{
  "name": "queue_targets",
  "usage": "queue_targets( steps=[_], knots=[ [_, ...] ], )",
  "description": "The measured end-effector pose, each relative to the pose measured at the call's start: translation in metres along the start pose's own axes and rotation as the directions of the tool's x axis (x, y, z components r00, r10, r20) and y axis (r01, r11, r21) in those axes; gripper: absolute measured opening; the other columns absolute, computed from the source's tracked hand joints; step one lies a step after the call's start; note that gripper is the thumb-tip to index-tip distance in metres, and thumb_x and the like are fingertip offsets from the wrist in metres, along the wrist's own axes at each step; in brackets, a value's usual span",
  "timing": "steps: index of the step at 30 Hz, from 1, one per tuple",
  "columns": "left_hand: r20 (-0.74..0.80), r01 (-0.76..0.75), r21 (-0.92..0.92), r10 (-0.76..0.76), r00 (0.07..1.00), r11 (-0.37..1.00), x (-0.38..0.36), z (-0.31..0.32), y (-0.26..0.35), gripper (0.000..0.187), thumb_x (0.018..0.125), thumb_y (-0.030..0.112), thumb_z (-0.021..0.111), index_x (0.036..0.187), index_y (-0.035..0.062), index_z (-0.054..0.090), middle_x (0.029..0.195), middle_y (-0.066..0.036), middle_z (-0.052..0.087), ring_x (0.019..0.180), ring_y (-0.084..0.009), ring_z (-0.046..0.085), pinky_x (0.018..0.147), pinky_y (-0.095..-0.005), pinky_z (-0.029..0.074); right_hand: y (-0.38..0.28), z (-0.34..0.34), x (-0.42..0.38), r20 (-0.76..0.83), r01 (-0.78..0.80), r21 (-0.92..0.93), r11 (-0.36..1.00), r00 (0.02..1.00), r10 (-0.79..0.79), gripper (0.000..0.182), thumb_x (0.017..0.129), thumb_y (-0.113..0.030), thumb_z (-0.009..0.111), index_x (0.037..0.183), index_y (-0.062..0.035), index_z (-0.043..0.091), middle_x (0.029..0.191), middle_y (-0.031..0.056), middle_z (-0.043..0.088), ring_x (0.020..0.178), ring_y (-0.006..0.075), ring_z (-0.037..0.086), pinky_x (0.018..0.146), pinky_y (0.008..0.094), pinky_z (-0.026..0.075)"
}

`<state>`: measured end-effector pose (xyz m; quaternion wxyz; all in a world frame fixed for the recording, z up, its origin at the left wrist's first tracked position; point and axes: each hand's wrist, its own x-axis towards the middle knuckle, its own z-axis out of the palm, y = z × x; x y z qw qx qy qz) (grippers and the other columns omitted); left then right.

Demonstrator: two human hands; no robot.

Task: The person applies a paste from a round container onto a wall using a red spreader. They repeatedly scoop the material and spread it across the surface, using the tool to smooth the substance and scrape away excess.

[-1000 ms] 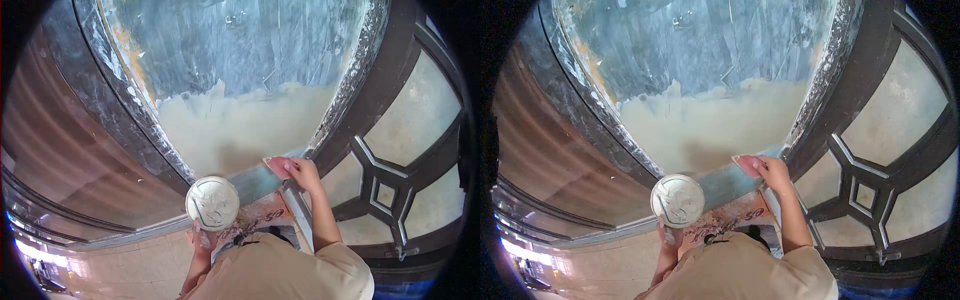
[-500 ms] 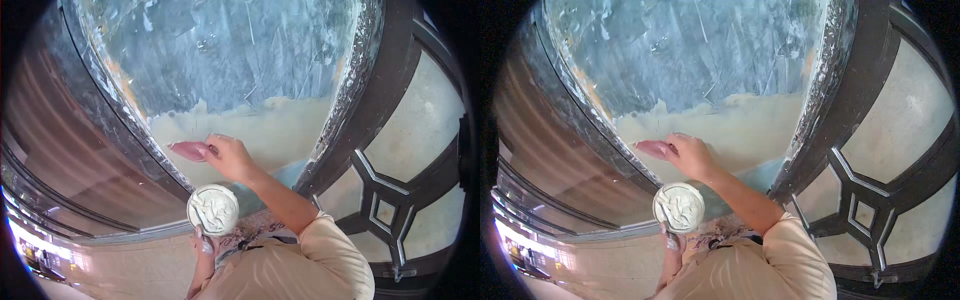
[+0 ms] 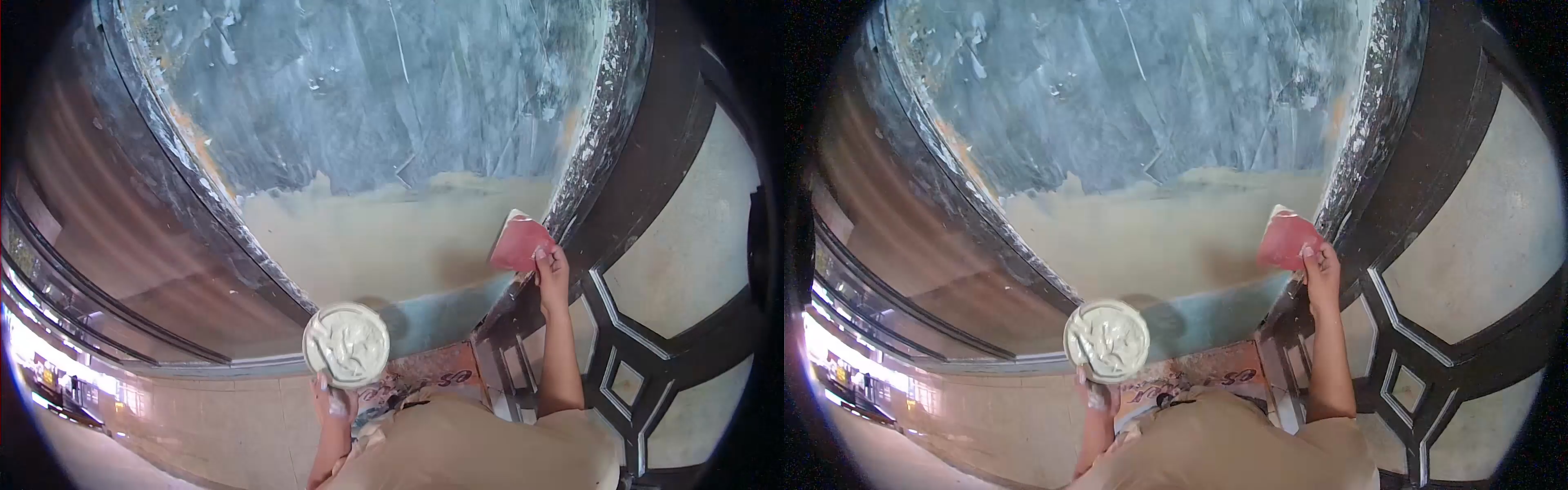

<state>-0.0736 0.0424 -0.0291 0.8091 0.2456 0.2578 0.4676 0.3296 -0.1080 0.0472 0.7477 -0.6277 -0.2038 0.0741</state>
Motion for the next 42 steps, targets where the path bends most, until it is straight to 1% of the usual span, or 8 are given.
queue_targets(
  steps=[8,19,29,32,35,37,40,42],
  knots=[
    [0.233,0.134,-0.07,-0.115,0.966,0.988,0.019,0.09,-0.034,0.067,0.088,0.044,0.053,0.14,0.0073,0.033,0.138,-0.012,0.045,0.124,-0.0281,0.047,0.105,-0.0436,0.039,-0.02,0.037,-0.029,0.378,-0.278,0.012,0.96,0.89,0.254,0.018,0.094,-0.02,0.055,0.106,-0.0071,0.056,0.084,-0.0035,0.058,0.067,0.0032,0.05,0.053,0.0195,0.039],
    [0.358,0.292,-0.205,-0.206,0.911,0.934,0.025,0.16,-0.067,0.067,0.088,0.04,0.053,0.141,0.0052,0.03,0.14,-0.016,0.042,0.124,-0.0326,0.046,0.1,-0.0501,0.043,-0.015,0.009,-0.003,0.69,-0.032,-0.139,0.99,0.714,0.119,0.024,0.094,-0.022,0.053,0.105,-0.0006,0.058,0.088,0.0015,0.057,0.083,0.0083,0.05,0.074,0.0245,0.043],
    [0.251,0.147,-0.201,-0.095,0.963,0.969,0.023,0.138,-0.082,0.068,0.089,0.044,0.054,0.142,0.0078,0.031,0.143,-0.013,0.039,0.128,-0.0289,0.043,0.105,-0.0458,0.039,0.014,-0.037,0.026,0.559,-0.113,-0.198,0.974,0.803,0.207,0.03,0.095,-0.024,0.053,0.115,-0.0021,0.056,0.091,0.0026,0.057,0.086,0.0116,0.053,0.08,0.0279,0.044],
    [0.157,0.096,-0.153,-0.072,0.985,0.984,0.019,0.134,-0.084,0.068,0.089,0.044,0.054,0.142,0.0074,0.031,0.142,-0.012,0.039,0.127,-0.0285,0.044,0.104,-0.0456,0.04,-0.01,-0.036,0.028,0.468,-0.365,-0.184,0.913,0.784,0.407,0.027,0.097,-0.025,0.051,0.113,-0.0033,0.055,0.088,0.001,0.056,0.075,0.0108,0.053,0.067,0.0275,0.047],
    [0.086,0.017,-0.087,-0.009,0.996,0.996,0.012,0.136,-0.085,0.068,0.088,0.043,0.056,0.141,0.0074,0.031,0.141,-0.01,0.041,0.125,-0.0276,0.045,0.104,-0.0437,0.039,-0.014,-0.026,0.028,0.522,-0.201,-0.237,0.951,0.799,0.299,0.025,0.098,-0.025,0.047,0.107,-0.0033,0.055,0.084,0.0025,0.054,0.061,0.0082,0.05,0.049,0.0263,0.042],
    [-0.014,-0.002,-0.042,0.002,1.0,0.999,0.01,0.138,-0.086,0.069,0.087,0.042,0.058,0.141,0.0076,0.031,0.14,-0.01,0.041,0.127,-0.0272,0.042,0.108,-0.0423,0.035,-0.008,-0.016,0.031,0.626,0.504,-0.186,0.844,0.723,-0.293,0.023,0.098,-0.023,0.046,0.103,-0.0021,0.053,0.081,0.0063,0.054,0.054,0.01,0.049,0.044,0.0279,0.04],
    [0.051,-0.038,-0.042,0.04,0.998,0.998,0.011,0.131,-0.085,0.066,0.088,0.038,0.055,0.141,0.0067,0.03,0.142,-0.01,0.039,0.129,-0.0272,0.04,0.11,-0.0423,0.031,-0.048,-0.009,0.014,0.602,0.117,-0.377,0.919,0.784,0.148,0.02,0.096,-0.018,0.047,0.102,-0.0013,0.054,0.078,0.0101,0.054,0.063,0.0163,0.055,0.056,0.0331,0.045],
    [0.086,-0.056,-0.044,0.059,0.994,0.997,0.011,0.13,-0.084,0.064,0.089,0.036,0.054,0.141,0.0062,0.03,0.143,-0.011,0.037,0.13,-0.0272,0.038,0.111,-0.0423,0.029,-0.048,-0.007,0.011,0.61,0.192,-0.383,0.903,0.787,0.091,0.018,0.095,-0.016,0.048,0.103,-0.0013,0.055,0.081,0.0116,0.056,0.069,0.0205,0.058,0.062,0.0344,0.046]
  ],
)
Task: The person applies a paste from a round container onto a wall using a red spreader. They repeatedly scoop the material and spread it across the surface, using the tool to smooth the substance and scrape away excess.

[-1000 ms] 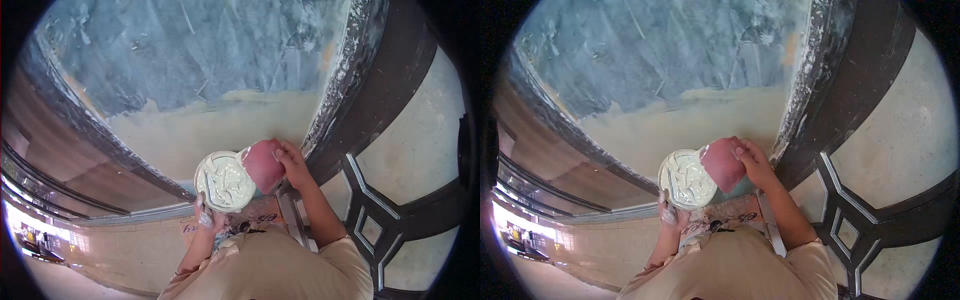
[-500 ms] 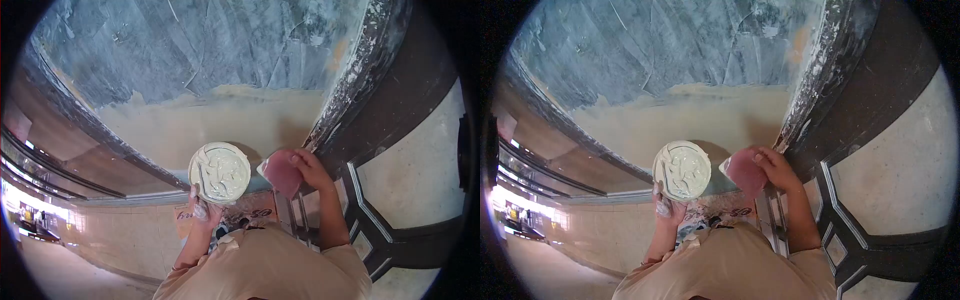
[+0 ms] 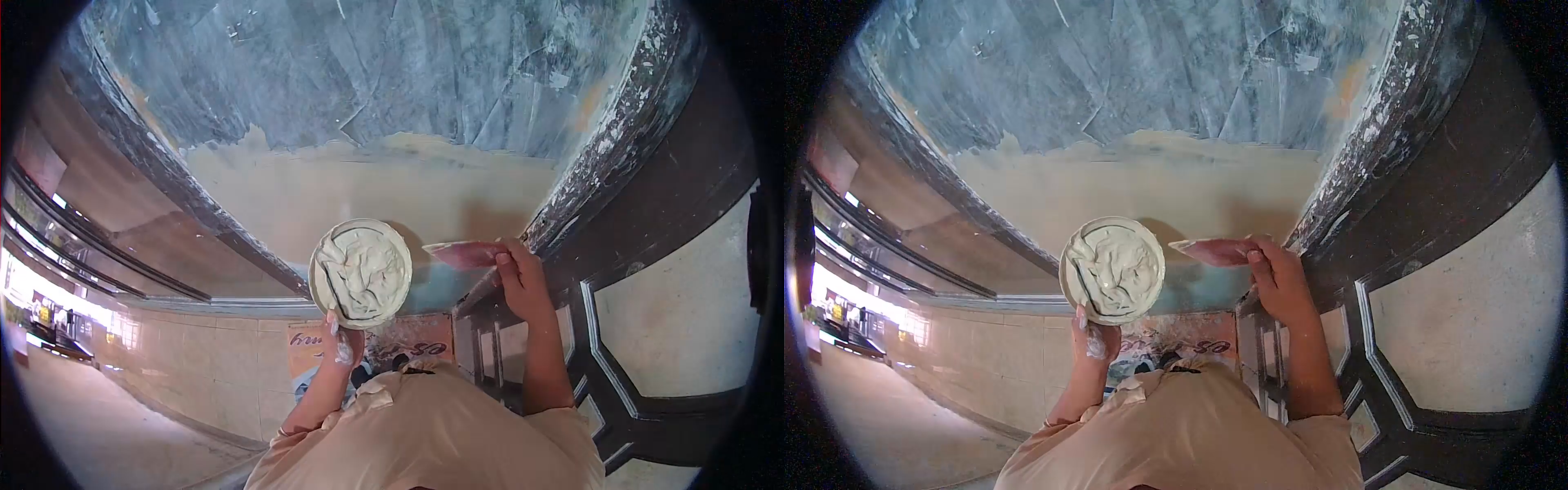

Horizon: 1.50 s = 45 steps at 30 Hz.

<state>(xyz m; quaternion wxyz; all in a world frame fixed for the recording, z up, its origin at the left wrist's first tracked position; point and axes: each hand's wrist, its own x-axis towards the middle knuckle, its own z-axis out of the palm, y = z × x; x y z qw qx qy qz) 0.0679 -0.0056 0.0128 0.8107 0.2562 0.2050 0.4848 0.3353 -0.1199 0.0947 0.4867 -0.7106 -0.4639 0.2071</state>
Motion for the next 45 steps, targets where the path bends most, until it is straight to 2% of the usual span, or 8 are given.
queue_targets(
  steps=[4,16,20,32,35,40,42,45],
  knots=[
    [-0.054,-0.016,0.084,0.021,0.998,0.996,0.002,-0.009,0.005,0.061,0.092,0.034,0.048,0.141,0.0038,0.029,0.145,-0.012,0.035,0.132,-0.0273,0.037,0.113,-0.0418,0.026,-0.012,0.015,0.004,-0.068,0.347,-0.198,0.917,0.928,-0.366,0.019,0.089,-0.01,0.053,0.106,-0.0052,0.061,0.097,0.0134,0.062,0.088,0.0287,0.06,0.077,0.0375,0.046],
    [0.075,-0.005,0.197,-0.01,0.997,0.98,-0.006,-0.034,0.045,0.081,0.078,0.041,0.07,0.137,0.0011,0.033,0.138,-0.011,0.042,0.127,-0.0254,0.042,0.11,-0.0394,0.032,-0.057,0.079,0.008,0.056,0.642,-0.411,0.647,0.726,-0.685,0.04,0.073,-0.008,0.066,0.111,-0.0213,0.062,0.12,0.0051,0.057,0.1,0.0263,0.055,0.084,0.042,0.038],
    [-0.094,0.1,0.199,-0.083,0.992,0.975,-0.01,-0.047,0.059,0.075,0.081,0.039,0.069,0.137,0.0043,0.034,0.138,-0.009,0.043,0.125,-0.026,0.044,0.109,-0.0401,0.033,-0.083,0.1,0.007,0.085,0.669,-0.445,0.595,0.693,-0.716,0.036,0.074,-0.005,0.063,0.108,-0.0186,0.062,0.119,0.0081,0.057,0.099,0.0281,0.056,0.082,0.0415,0.039],
    [0.078,-0.078,0.367,0.053,0.996,0.927,0.028,-0.168,0.059,0.079,0.078,0.037,0.071,0.139,0.0062,0.031,0.137,-0.009,0.044,0.126,-0.0254,0.042,0.108,-0.0417,0.034,-0.108,0.146,0.017,0.054,0.639,-0.524,0.563,0.685,-0.727,0.042,0.066,-0.009,0.069,0.106,-0.0202,0.066,0.118,0.0011,0.058,0.095,0.0231,0.056,0.081,0.0392,0.04],
    [0.069,-0.085,0.129,0.077,0.995,0.988,0.031,-0.162,0.071,0.079,0.08,0.04,0.069,0.14,0.008,0.029,0.14,-0.008,0.04,0.126,-0.0255,0.043,0.107,-0.0417,0.035,-0.113,0.146,0.017,-0.019,0.629,-0.517,0.581,0.67,-0.743,0.041,0.065,-0.007,0.07,0.105,-0.0186,0.066,0.113,0.0005,0.06,0.091,0.0225,0.057,0.082,0.0392,0.04],
    [0.167,-0.116,0.351,0.06,0.984,0.929,0.019,-0.119,0.101,0.059,0.087,0.028,0.057,0.137,0.0082,0.033,0.139,-0.009,0.041,0.123,-0.0251,0.046,0.103,-0.0409,0.041,-0.106,0.148,0.022,-0.091,0.54,-0.522,0.661,0.735,-0.672,0.026,0.07,-0.008,0.07,0.096,-0.0112,0.067,0.095,0.0045,0.065,0.079,0.025,0.063,0.069,0.0379,0.047],
    [0.016,0.016,0.063,-0.017,1.0,0.998,0.017,-0.121,0.104,0.052,0.088,0.02,0.054,0.134,0.0062,0.036,0.138,-0.01,0.043,0.123,-0.0246,0.047,0.101,-0.0394,0.043,-0.097,0.152,0.021,-0.105,0.49,-0.451,0.746,0.801,-0.589,0.023,0.073,-0.007,0.069,0.097,-0.0093,0.067,0.091,0.0066,0.065,0.069,0.0248,0.061,0.061,0.0355,0.047],
    [0.193,-0.059,0.074,0.044,0.98,0.996,0.026,-0.14,0.1,0.047,0.089,0.016,0.053,0.132,0.0066,0.038,0.135,-0.01,0.046,0.12,-0.024,0.05,0.099,-0.0373,0.045,-0.1,0.154,0.015,-0.084,0.382,-0.392,0.837,0.891,-0.446,0.017,0.077,-0.009,0.067,0.094,-0.0071,0.066,0.088,0.0095,0.065,0.065,0.0273,0.061,0.057,0.0352,0.048]
  ],
)
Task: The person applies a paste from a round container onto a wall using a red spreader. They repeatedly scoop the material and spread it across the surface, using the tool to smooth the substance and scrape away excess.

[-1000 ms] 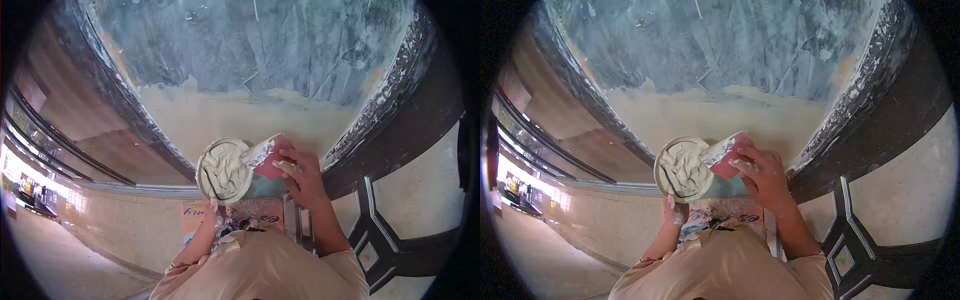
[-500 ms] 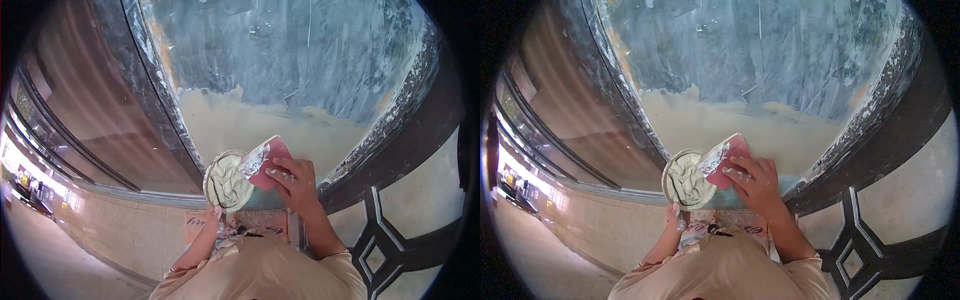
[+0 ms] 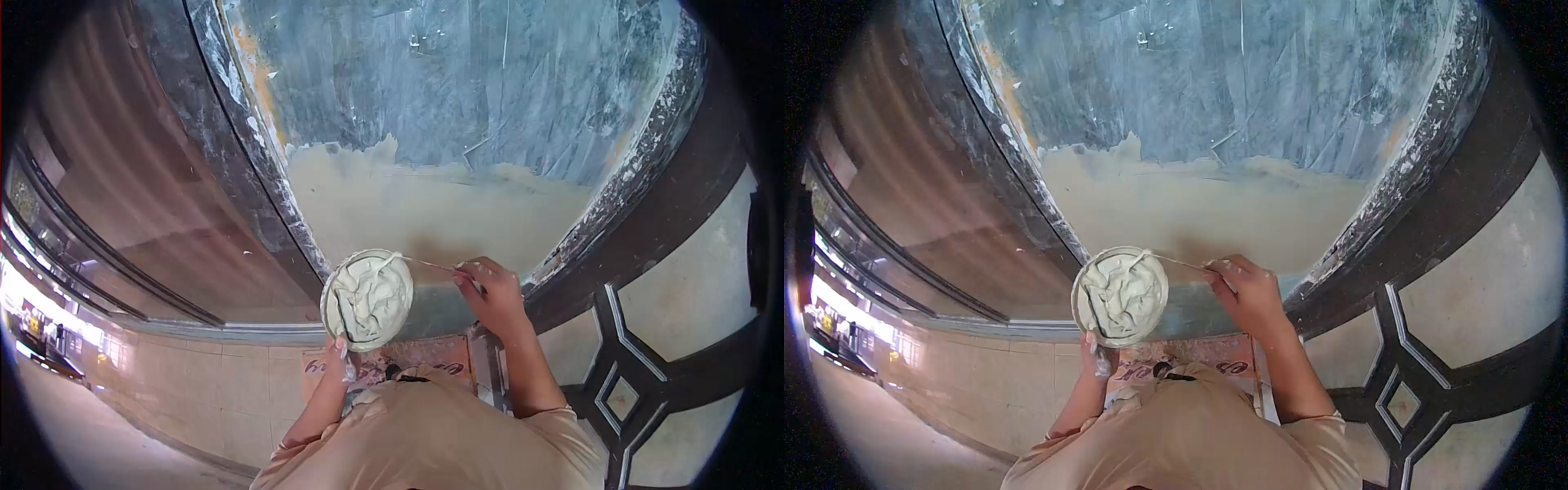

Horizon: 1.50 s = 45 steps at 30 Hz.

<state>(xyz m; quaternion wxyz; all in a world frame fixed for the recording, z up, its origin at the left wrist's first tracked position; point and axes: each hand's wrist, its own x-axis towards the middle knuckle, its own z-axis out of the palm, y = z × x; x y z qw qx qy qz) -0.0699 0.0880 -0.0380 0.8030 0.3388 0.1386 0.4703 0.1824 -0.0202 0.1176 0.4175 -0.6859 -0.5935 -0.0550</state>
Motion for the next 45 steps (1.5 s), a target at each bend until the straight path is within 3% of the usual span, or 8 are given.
queue_targets(
  steps=[1,2,17,19,25,39,43,45],
  knots=[
    [0.014,0.072,-0.228,-0.071,0.997,0.971,-0.001,-0.002,0.004,0.046,0.089,0.015,0.053,0.132,0.0065,0.039,0.134,-0.01,0.047,0.119,-0.0234,0.051,0.098,-0.0365,0.046,-0.002,-0.001,-0.001,0.053,-0.05,-0.022,0.998,0.997,0.051,0.014,0.078,-0.01,0.067,0.092,-0.0069,0.066,0.09,0.0103,0.065,0.071,0.03,0.064,0.062,0.0373,0.051],
    [-0.046,0.001,0.355,0.017,0.999,0.935,0.0,-0.028,-0.01,0.046,0.09,0.022,0.054,0.132,0.0081,0.04,0.133,-0.009,0.048,0.118,-0.0231,0.051,0.097,-0.0363,0.046,-0.002,0.0,-0.001,0.053,-0.054,-0.027,0.998,0.997,0.055,0.014,0.078,-0.01,0.067,0.092,-0.0069,0.066,0.09,0.0103,0.065,0.071,0.03,0.064,0.062,0.0373,0.051],
    [-0.135,0.164,0.631,-0.101,0.986,0.758,0.007,-0.078,-0.014,0.064,0.084,0.035,0.061,0.136,0.0064,0.037,0.135,-0.011,0.046,0.121,-0.0285,0.048,0.1,-0.0411,0.041,0.006,0.021,0.004,-0.024,0.125,-0.211,0.969,0.991,-0.133,0.025,0.075,-0.009,0.065,0.099,-0.0155,0.067,0.097,0.0044,0.065,0.077,0.0252,0.065,0.064,0.0367,0.053],
    [-0.251,0.176,-0.033,-0.179,0.951,0.984,0.008,-0.027,0.017,0.065,0.084,0.039,0.058,0.137,0.0069,0.038,0.137,-0.011,0.046,0.124,-0.0288,0.046,0.103,-0.042,0.038,0.008,0.024,0.002,0.058,0.069,-0.25,0.966,0.997,-0.057,0.024,0.078,-0.012,0.064,0.102,-0.0159,0.066,0.096,0.0057,0.065,0.074,0.0275,0.064,0.063,0.0381,0.053],
    [0.002,0.126,-0.197,-0.129,0.992,0.972,0.01,-0.001,0.048,0.072,0.085,0.044,0.055,0.142,0.0082,0.032,0.146,-0.01,0.036,0.132,-0.0285,0.037,0.11,-0.0463,0.029,0.008,0.038,0.003,0.07,-0.334,0.118,0.935,0.942,0.327,0.035,0.088,-0.014,0.058,0.123,-0.0112,0.052,0.088,0.0111,0.063,0.064,0.0249,0.061,0.061,0.0334,0.049],
    [-0.208,0.083,-0.402,-0.18,0.962,0.912,0.008,-0.03,0.054,0.07,0.082,0.034,0.058,0.14,0.0037,0.032,0.139,-0.014,0.042,0.122,-0.0323,0.047,0.103,-0.0467,0.04,-0.006,0.049,0.067,-0.239,-0.088,0.299,0.95,0.957,0.163,0.041,0.086,-0.014,0.06,0.125,-0.0073,0.05,0.081,0.0122,0.064,0.063,0.0189,0.059,0.06,0.0284,0.046],
    [-0.023,0.009,0.707,0.011,1.0,0.707,0.002,-0.055,0.061,0.066,0.092,0.048,0.037,0.144,0.0092,0.026,0.147,-0.008,0.033,0.132,-0.0256,0.036,0.109,-0.0437,0.03,-0.034,0.048,0.076,-0.171,-0.243,0.153,0.958,0.948,0.268,0.039,0.085,-0.027,0.063,0.116,-0.005,0.053,0.082,0.0145,0.064,0.068,0.0262,0.062,0.064,0.0342,0.048],
    [0.048,-0.034,0.352,0.018,0.999,0.935,0.002,-0.054,0.059,0.067,0.091,0.049,0.038,0.144,0.0097,0.027,0.146,-0.008,0.034,0.131,-0.0255,0.037,0.108,-0.0442,0.031,-0.042,0.047,0.081,-0.185,-0.22,0.139,0.966,0.952,0.244,0.04,0.085,-0.031,0.063,0.113,-0.0042,0.053,0.083,0.0179,0.064,0.072,0.0321,0.063,0.065,0.0388,0.049]
  ],
)
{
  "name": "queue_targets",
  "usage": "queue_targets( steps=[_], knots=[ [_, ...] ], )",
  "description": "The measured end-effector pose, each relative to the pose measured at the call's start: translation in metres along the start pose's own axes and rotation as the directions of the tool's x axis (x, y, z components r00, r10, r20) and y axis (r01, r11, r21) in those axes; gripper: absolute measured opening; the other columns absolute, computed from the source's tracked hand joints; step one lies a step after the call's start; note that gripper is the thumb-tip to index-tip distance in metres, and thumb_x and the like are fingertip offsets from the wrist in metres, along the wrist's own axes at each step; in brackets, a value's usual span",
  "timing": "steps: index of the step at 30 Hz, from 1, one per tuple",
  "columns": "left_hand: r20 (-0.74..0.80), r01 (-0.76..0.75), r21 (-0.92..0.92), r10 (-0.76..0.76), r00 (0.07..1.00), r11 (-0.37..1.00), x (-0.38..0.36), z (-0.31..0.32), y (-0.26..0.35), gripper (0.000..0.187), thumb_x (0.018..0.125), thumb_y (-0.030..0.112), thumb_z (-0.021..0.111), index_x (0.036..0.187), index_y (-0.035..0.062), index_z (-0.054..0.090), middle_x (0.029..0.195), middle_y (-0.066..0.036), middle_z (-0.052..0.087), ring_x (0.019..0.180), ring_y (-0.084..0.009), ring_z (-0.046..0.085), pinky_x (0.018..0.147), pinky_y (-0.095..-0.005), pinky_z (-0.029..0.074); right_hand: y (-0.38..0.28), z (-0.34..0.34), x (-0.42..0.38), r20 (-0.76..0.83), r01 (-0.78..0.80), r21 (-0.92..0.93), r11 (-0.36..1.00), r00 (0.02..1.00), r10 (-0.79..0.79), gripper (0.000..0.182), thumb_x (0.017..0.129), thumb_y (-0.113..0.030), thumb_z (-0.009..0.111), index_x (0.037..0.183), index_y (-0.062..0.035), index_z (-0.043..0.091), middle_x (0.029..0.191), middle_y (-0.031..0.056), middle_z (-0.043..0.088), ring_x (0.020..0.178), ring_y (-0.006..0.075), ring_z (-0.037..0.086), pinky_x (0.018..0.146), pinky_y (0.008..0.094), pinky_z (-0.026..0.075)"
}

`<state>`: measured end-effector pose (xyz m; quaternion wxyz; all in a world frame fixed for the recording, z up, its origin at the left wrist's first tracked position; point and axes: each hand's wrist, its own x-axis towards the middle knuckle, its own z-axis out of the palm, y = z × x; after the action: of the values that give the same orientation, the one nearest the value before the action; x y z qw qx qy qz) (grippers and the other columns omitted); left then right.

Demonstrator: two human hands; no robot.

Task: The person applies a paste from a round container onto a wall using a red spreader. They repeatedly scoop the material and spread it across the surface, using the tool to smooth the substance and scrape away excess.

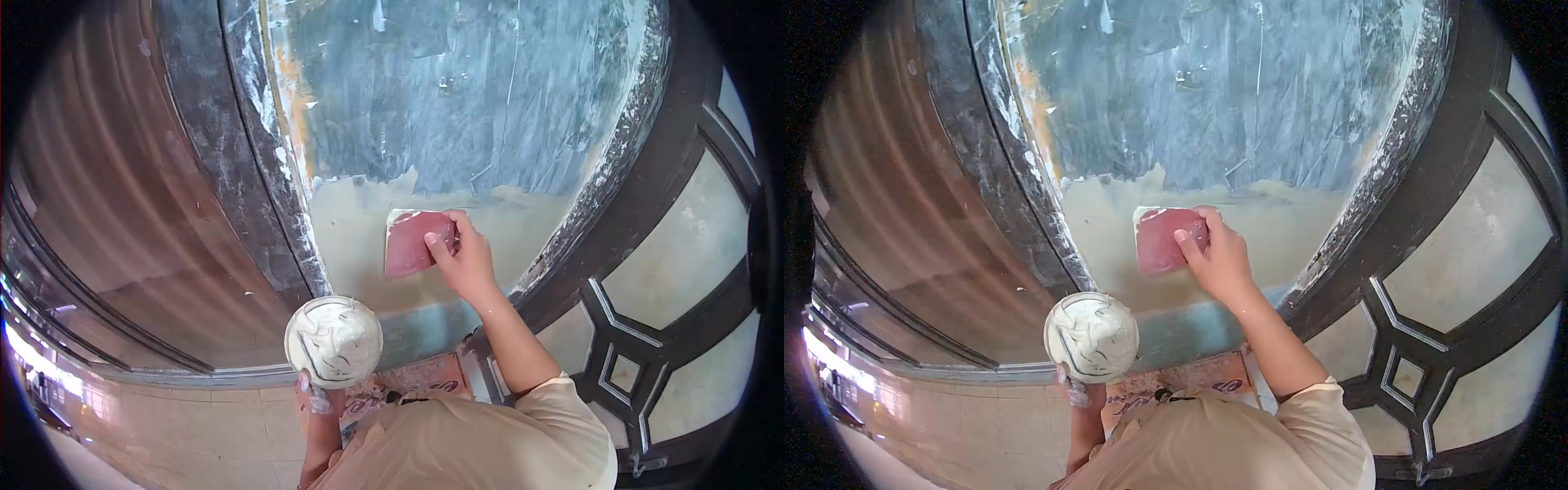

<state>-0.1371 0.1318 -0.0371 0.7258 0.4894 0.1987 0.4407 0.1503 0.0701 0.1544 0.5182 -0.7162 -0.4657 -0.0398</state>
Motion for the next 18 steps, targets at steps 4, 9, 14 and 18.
queue_targets(
  steps=[4,9,14,18],
  knots=[
    [-0.071,0.064,-0.476,-0.111,0.991,0.877,0.0,0.012,0.021,0.067,0.088,0.049,0.043,0.142,0.0105,0.031,0.144,-0.009,0.037,0.129,-0.0262,0.039,0.106,-0.0454,0.034,-0.016,-0.006,0.009,-0.05,-0.025,-0.189,0.982,0.999,0.015,0.04,0.088,-0.035,0.057,0.113,-0.0038,0.052,0.087,0.0215,0.064,0.079,0.0412,0.062,0.069,0.0474,0.048],
    [-0.016,0.095,-0.495,-0.118,0.993,0.864,0.006,-0.002,0.01,0.066,0.087,0.047,0.047,0.14,0.0102,0.035,0.141,-0.009,0.041,0.126,-0.028,0.042,0.105,-0.0463,0.035,-0.006,-0.015,0.021,-0.183,-0.038,-0.422,0.906,0.982,-0.044,0.039,0.09,-0.035,0.053,0.115,-0.0044,0.05,0.089,0.0224,0.064,0.08,0.0424,0.061,0.071,0.0497,0.047],
    [-0.024,0.158,-0.544,-0.204,0.979,0.824,0.014,-0.014,0.0,0.067,0.086,0.047,0.049,0.14,0.0104,0.035,0.14,-0.009,0.043,0.125,-0.0287,0.043,0.103,-0.0471,0.036,0.033,-0.041,0.001,-0.346,-0.185,-0.375,0.908,0.937,0.048,0.036,0.089,-0.033,0.055,0.112,-0.0058,0.05,0.088,0.0213,0.064,0.078,0.0399,0.062,0.07,0.0473,0.048],
    [0.045,0.243,-0.51,-0.256,0.966,0.825,0.014,-0.02,-0.002,0.066,0.086,0.047,0.048,0.139,0.01,0.036,0.138,-0.009,0.045,0.124,-0.0288,0.045,0.102,-0.0468,0.037,-0.007,-0.018,-0.002,-0.223,-0.092,-0.291,0.952,0.974,0.025,0.037,0.088,-0.034,0.056,0.112,-0.0067,0.051,0.086,0.0199,0.065,0.077,0.0393,0.063,0.069,0.0473,0.048]
  ],
)
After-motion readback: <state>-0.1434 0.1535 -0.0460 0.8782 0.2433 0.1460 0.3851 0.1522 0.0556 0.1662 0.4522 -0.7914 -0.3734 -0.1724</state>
